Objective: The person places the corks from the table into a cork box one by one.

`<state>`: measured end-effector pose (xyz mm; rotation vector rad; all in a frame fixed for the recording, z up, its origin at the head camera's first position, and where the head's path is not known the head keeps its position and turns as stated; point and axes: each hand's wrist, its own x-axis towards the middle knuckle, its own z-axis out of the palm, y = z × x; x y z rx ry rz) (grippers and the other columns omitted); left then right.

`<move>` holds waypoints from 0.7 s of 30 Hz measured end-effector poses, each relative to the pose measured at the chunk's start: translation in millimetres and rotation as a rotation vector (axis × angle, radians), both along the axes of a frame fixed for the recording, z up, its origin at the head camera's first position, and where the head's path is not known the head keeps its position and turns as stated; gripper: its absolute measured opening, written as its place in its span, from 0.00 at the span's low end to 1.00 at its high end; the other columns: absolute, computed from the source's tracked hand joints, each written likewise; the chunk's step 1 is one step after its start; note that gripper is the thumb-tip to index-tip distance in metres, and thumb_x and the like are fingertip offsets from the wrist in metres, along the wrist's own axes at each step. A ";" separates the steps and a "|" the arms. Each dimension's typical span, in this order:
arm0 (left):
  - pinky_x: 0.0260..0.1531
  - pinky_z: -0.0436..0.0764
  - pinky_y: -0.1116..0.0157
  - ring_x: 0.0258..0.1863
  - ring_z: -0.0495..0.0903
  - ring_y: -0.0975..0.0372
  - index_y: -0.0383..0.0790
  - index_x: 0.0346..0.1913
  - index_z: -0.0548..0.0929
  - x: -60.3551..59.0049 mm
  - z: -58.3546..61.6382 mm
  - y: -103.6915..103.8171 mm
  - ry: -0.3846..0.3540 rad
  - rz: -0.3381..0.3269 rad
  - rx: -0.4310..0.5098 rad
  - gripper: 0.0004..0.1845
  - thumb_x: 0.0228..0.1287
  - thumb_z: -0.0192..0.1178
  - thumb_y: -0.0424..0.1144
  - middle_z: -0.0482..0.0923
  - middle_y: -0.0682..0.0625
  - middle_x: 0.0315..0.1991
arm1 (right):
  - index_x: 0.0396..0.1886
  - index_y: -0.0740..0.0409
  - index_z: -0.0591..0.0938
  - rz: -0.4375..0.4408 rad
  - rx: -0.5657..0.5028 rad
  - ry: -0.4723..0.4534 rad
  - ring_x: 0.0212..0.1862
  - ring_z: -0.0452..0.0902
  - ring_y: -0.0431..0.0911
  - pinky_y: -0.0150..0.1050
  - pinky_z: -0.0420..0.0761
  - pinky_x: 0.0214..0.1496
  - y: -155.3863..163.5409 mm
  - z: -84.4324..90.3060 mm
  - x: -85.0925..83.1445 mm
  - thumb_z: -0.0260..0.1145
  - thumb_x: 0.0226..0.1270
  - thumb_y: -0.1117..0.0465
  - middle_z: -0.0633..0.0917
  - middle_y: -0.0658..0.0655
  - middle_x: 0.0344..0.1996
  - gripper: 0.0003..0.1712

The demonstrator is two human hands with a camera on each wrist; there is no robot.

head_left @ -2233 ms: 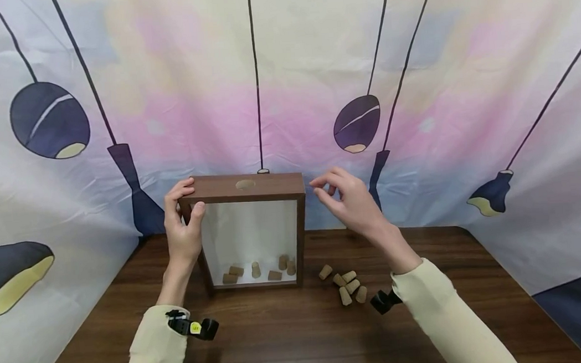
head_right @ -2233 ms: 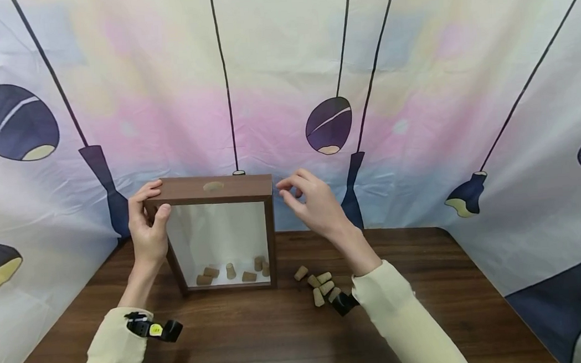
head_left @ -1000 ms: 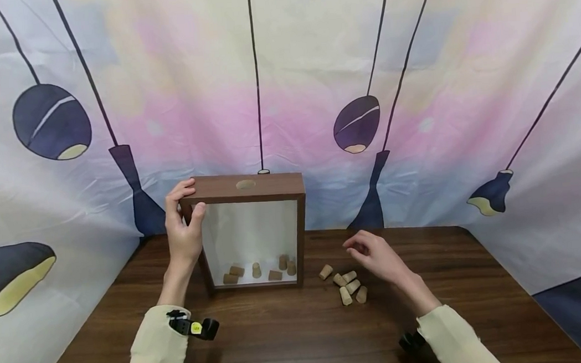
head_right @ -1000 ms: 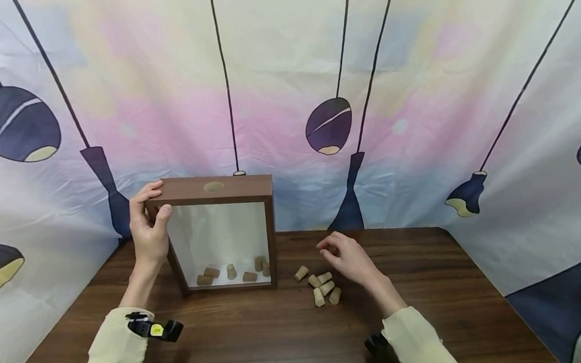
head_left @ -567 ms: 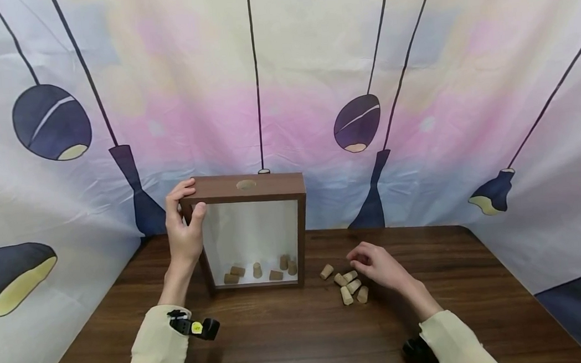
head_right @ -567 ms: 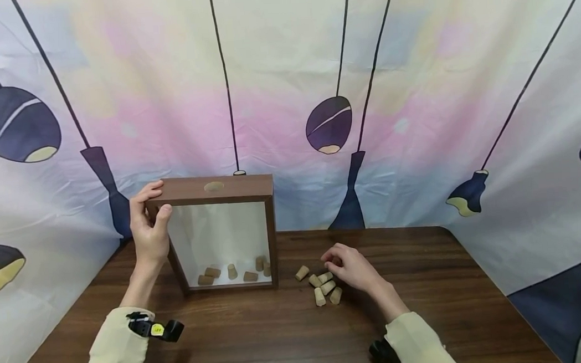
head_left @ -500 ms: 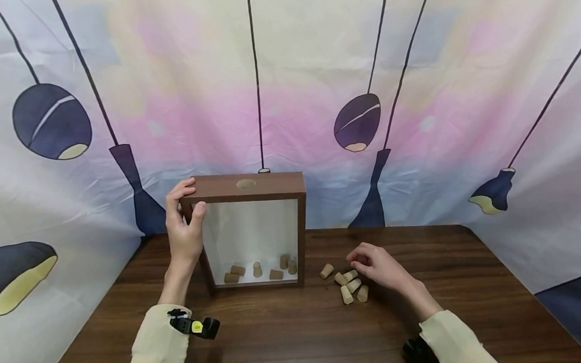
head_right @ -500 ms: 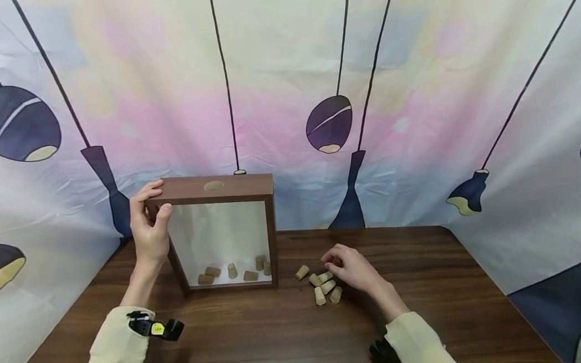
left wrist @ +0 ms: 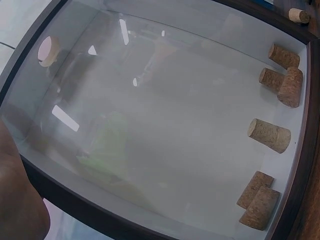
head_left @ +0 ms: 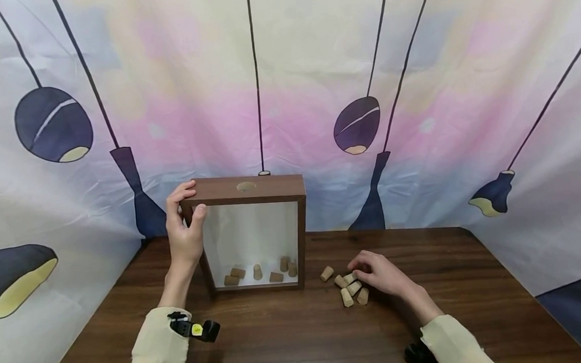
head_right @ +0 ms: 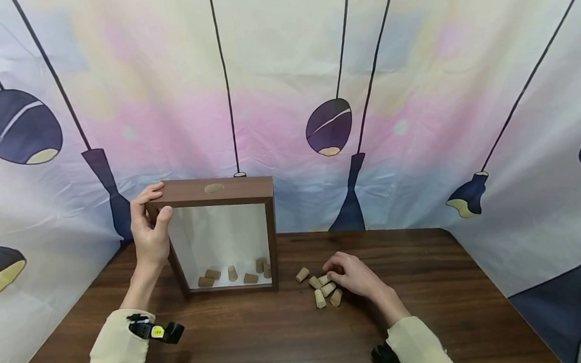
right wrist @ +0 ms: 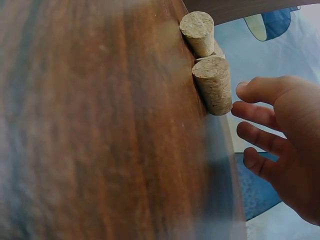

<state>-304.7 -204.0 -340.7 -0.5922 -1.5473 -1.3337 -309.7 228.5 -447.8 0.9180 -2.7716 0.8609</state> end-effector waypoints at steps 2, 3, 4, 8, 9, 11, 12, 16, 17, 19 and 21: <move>0.54 0.66 0.69 0.70 0.66 0.55 0.20 0.56 0.70 0.7 0.9 0.0 -0.003 0.001 -0.003 0.18 0.66 0.55 0.27 0.68 0.32 0.66 | 0.47 0.50 0.85 0.004 0.005 -0.010 0.35 0.71 0.33 0.32 0.74 0.38 -0.1 -0.8 0.2 0.63 0.71 0.61 0.82 0.45 0.41 0.09; 0.54 0.66 0.69 0.70 0.66 0.55 0.21 0.56 0.70 1.0 1.3 0.0 -0.005 0.002 -0.003 0.18 0.66 0.56 0.28 0.69 0.34 0.66 | 0.47 0.50 0.85 0.007 0.009 -0.017 0.35 0.72 0.33 0.33 0.75 0.38 -0.2 -1.1 0.3 0.63 0.71 0.61 0.82 0.45 0.42 0.09; 0.54 0.66 0.69 0.70 0.66 0.55 0.22 0.56 0.70 1.1 1.5 -0.2 -0.004 0.001 -0.006 0.18 0.66 0.56 0.29 0.69 0.35 0.66 | 0.48 0.50 0.85 0.009 0.013 -0.025 0.35 0.72 0.33 0.33 0.75 0.38 -0.2 -1.3 0.5 0.63 0.71 0.61 0.82 0.45 0.42 0.09; 0.57 0.66 0.68 0.70 0.66 0.55 0.25 0.57 0.71 1.2 2.8 -0.9 -0.003 -0.008 -0.017 0.19 0.67 0.56 0.30 0.70 0.40 0.67 | 0.47 0.51 0.85 0.014 0.018 -0.045 0.37 0.74 0.33 0.33 0.76 0.40 0.3 -1.5 0.4 0.62 0.72 0.60 0.82 0.46 0.41 0.09; 0.57 0.66 0.68 0.70 0.66 0.55 0.25 0.57 0.71 1.2 3.2 -0.8 -0.004 -0.007 -0.018 0.19 0.66 0.56 0.30 0.70 0.40 0.67 | 0.46 0.51 0.85 0.013 0.015 -0.044 0.38 0.75 0.33 0.33 0.76 0.40 0.4 -1.4 0.3 0.62 0.72 0.60 0.82 0.46 0.41 0.08; 0.57 0.66 0.67 0.70 0.66 0.56 0.25 0.57 0.71 2.4 4.2 -0.1 -0.007 -0.004 -0.016 0.19 0.66 0.56 0.30 0.70 0.40 0.67 | 0.46 0.51 0.85 0.010 0.012 -0.046 0.38 0.75 0.34 0.33 0.76 0.40 0.3 -1.4 0.2 0.62 0.72 0.60 0.82 0.45 0.41 0.08; 0.56 0.66 0.68 0.70 0.66 0.56 0.24 0.57 0.71 3.6 4.9 0.8 -0.008 -0.003 -0.012 0.18 0.66 0.56 0.29 0.70 0.39 0.66 | 0.46 0.51 0.86 0.010 0.012 -0.049 0.38 0.75 0.34 0.33 0.76 0.40 0.1 -1.4 0.3 0.62 0.72 0.60 0.82 0.45 0.40 0.08; 0.55 0.66 0.68 0.69 0.67 0.55 0.19 0.55 0.69 14.4 12.1 6.9 0.000 -0.003 -0.003 0.18 0.65 0.55 0.27 0.68 0.31 0.65 | 0.46 0.50 0.86 0.005 0.004 -0.046 0.38 0.75 0.33 0.33 0.77 0.40 -0.3 -2.0 0.9 0.63 0.72 0.58 0.81 0.44 0.40 0.08; 0.54 0.66 0.68 0.69 0.67 0.55 0.18 0.54 0.69 16.8 13.9 8.3 0.002 -0.003 -0.003 0.18 0.65 0.55 0.27 0.68 0.29 0.64 | 0.45 0.50 0.86 0.001 -0.001 -0.042 0.38 0.76 0.33 0.33 0.77 0.40 -0.2 -1.9 1.1 0.63 0.72 0.57 0.81 0.44 0.40 0.08; 0.54 0.66 0.68 0.69 0.67 0.54 0.17 0.54 0.69 20.1 16.1 9.7 -0.001 -0.006 -0.003 0.18 0.65 0.54 0.26 0.67 0.28 0.64 | 0.45 0.50 0.86 -0.006 -0.007 -0.028 0.37 0.76 0.33 0.33 0.77 0.39 0.2 -1.6 1.4 0.64 0.71 0.57 0.82 0.44 0.39 0.08; 0.53 0.66 0.68 0.69 0.67 0.55 0.19 0.55 0.69 18.0 13.7 8.2 -0.006 0.000 -0.002 0.18 0.66 0.55 0.27 0.68 0.30 0.64 | 0.44 0.49 0.86 -0.014 -0.010 -0.013 0.36 0.75 0.33 0.33 0.76 0.39 0.5 -0.5 1.5 0.64 0.71 0.57 0.82 0.44 0.39 0.07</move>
